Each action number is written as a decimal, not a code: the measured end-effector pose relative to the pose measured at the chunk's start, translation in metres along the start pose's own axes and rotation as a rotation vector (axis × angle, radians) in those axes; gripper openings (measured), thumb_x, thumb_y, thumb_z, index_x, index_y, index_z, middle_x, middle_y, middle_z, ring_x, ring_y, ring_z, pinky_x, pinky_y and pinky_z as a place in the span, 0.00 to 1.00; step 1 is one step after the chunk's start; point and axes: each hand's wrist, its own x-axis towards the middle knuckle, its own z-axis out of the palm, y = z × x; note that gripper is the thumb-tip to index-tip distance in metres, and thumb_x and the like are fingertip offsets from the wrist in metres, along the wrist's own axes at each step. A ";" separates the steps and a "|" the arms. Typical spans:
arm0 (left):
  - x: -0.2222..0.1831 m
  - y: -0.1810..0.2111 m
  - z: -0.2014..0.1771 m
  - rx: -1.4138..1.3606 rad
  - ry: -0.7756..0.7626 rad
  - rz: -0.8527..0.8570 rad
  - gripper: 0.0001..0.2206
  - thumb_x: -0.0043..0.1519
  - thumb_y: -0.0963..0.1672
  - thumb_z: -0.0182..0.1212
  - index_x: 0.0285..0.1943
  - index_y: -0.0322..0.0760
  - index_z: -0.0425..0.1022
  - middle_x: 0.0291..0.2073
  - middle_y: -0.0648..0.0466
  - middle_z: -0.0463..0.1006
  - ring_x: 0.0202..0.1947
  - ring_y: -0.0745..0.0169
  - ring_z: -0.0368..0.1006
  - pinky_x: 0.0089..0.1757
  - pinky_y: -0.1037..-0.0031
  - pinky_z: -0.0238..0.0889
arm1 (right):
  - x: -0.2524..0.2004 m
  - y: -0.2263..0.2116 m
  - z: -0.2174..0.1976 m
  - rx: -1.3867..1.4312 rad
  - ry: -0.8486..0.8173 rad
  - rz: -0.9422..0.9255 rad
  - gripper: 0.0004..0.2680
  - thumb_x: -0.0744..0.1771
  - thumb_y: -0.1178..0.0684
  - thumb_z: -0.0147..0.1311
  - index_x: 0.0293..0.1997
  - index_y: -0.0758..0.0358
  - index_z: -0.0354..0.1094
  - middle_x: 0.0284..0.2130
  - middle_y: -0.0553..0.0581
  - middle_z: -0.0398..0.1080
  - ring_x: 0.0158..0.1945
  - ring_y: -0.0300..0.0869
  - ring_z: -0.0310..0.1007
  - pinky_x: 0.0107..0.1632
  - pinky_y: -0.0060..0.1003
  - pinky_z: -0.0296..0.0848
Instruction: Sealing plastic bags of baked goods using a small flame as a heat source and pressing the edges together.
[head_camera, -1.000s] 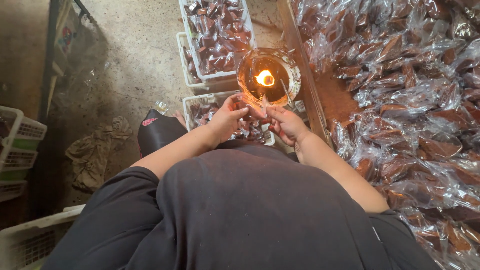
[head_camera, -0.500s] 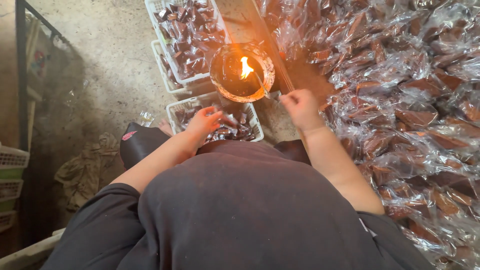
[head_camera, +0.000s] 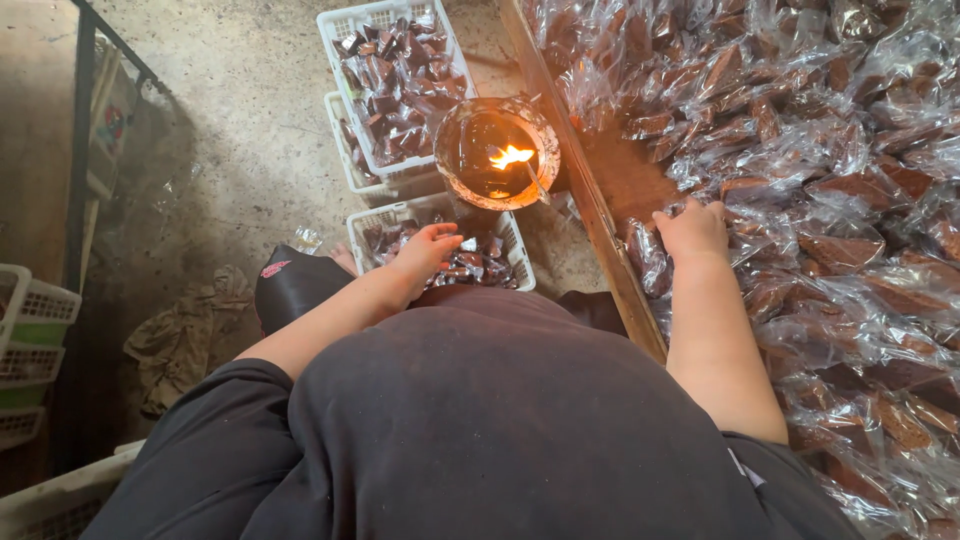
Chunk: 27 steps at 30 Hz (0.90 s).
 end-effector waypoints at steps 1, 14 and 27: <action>0.000 0.001 -0.001 0.011 -0.009 -0.001 0.27 0.62 0.49 0.67 0.70 0.42 0.67 0.59 0.45 0.69 0.49 0.62 0.68 0.50 0.67 0.72 | 0.001 -0.002 -0.002 0.005 -0.012 0.018 0.26 0.66 0.33 0.57 0.71 0.52 0.61 0.63 0.62 0.57 0.65 0.58 0.63 0.65 0.59 0.63; -0.007 0.006 -0.009 0.034 -0.005 -0.020 0.26 0.61 0.50 0.66 0.69 0.41 0.69 0.51 0.51 0.75 0.44 0.64 0.69 0.46 0.70 0.73 | -0.031 0.005 -0.044 -0.034 -0.155 -0.088 0.16 0.69 0.41 0.45 0.61 0.50 0.73 0.62 0.66 0.70 0.69 0.59 0.62 0.68 0.53 0.61; 0.003 -0.003 -0.010 0.033 -0.056 -0.035 0.27 0.62 0.50 0.67 0.70 0.40 0.68 0.58 0.42 0.72 0.58 0.47 0.69 0.52 0.60 0.70 | 0.032 0.042 0.001 0.046 0.102 -0.003 0.11 0.68 0.37 0.57 0.54 0.36 0.73 0.47 0.51 0.77 0.56 0.50 0.73 0.55 0.50 0.72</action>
